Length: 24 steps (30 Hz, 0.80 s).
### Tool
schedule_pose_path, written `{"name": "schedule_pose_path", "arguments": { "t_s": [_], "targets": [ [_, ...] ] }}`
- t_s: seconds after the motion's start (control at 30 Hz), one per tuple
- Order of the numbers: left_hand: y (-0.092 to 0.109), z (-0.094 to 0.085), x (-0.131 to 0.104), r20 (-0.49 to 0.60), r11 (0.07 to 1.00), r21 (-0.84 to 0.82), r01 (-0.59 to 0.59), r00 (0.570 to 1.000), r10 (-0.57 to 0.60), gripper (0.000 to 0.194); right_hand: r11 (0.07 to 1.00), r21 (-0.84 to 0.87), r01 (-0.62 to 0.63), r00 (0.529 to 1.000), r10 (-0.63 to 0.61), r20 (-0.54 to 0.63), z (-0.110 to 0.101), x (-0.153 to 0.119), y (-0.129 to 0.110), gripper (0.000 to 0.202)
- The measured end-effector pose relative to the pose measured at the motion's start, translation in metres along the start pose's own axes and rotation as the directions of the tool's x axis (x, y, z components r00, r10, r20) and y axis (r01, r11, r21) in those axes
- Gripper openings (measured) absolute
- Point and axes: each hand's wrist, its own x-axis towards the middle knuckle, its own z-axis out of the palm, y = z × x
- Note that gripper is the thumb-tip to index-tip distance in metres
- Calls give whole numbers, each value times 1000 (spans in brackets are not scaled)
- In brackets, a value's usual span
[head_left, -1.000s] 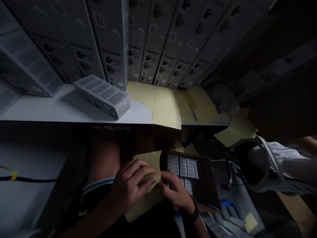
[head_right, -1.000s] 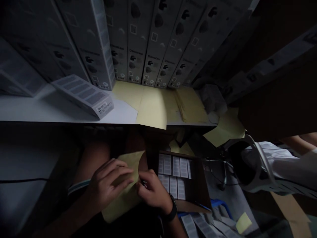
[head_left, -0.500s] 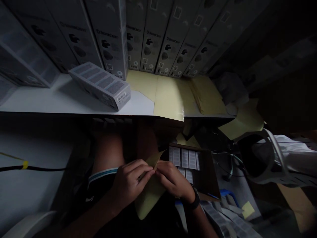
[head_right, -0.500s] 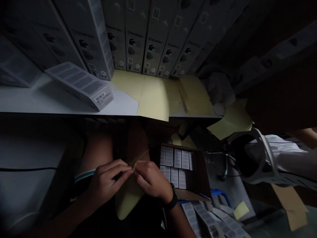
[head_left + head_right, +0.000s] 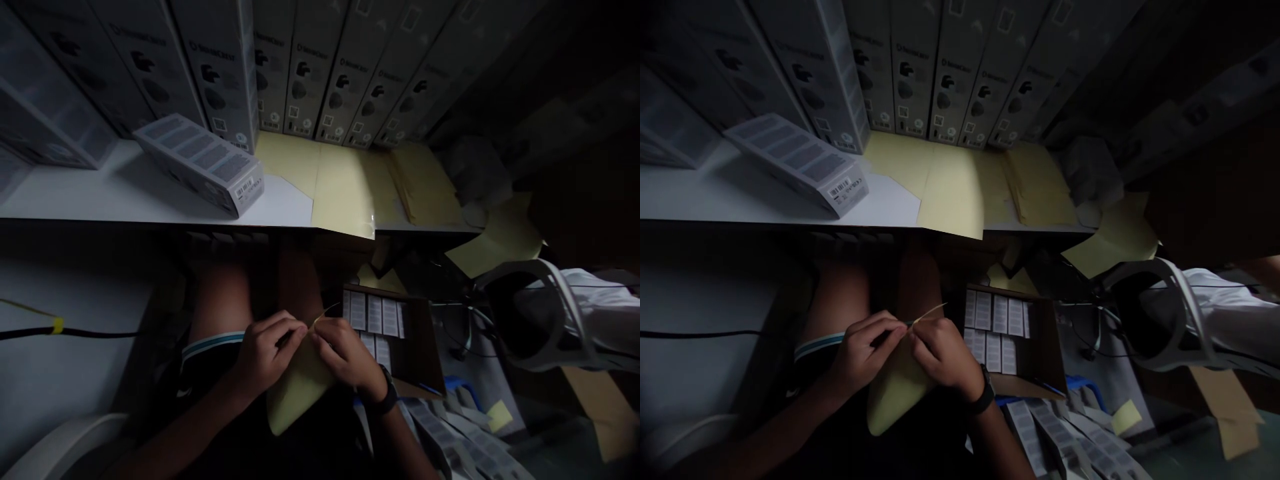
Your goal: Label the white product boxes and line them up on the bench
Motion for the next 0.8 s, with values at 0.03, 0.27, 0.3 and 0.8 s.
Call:
{"name": "schedule_pose_path", "arguments": {
  "t_s": [0.03,0.27,0.3,0.8],
  "targets": [
    [0,0,0,-3,1000,-3,13,1000,-13,13,1000,4,4,1000,-4,1,0,1,0,29],
    [-1,0,3,-64,998,-45,37,997,-40,6,999,47,-15,1000,14,18,0,0,2,29],
    [-2,-1,3,-61,998,-54,29,998,-32,4,998,63,-17,999,15,29,0,0,1,28],
    [-6,8,2,27,996,-51,66,998,-65,16,994,105,8,1000,-10,22,4,0,11,27]
  ]
}}
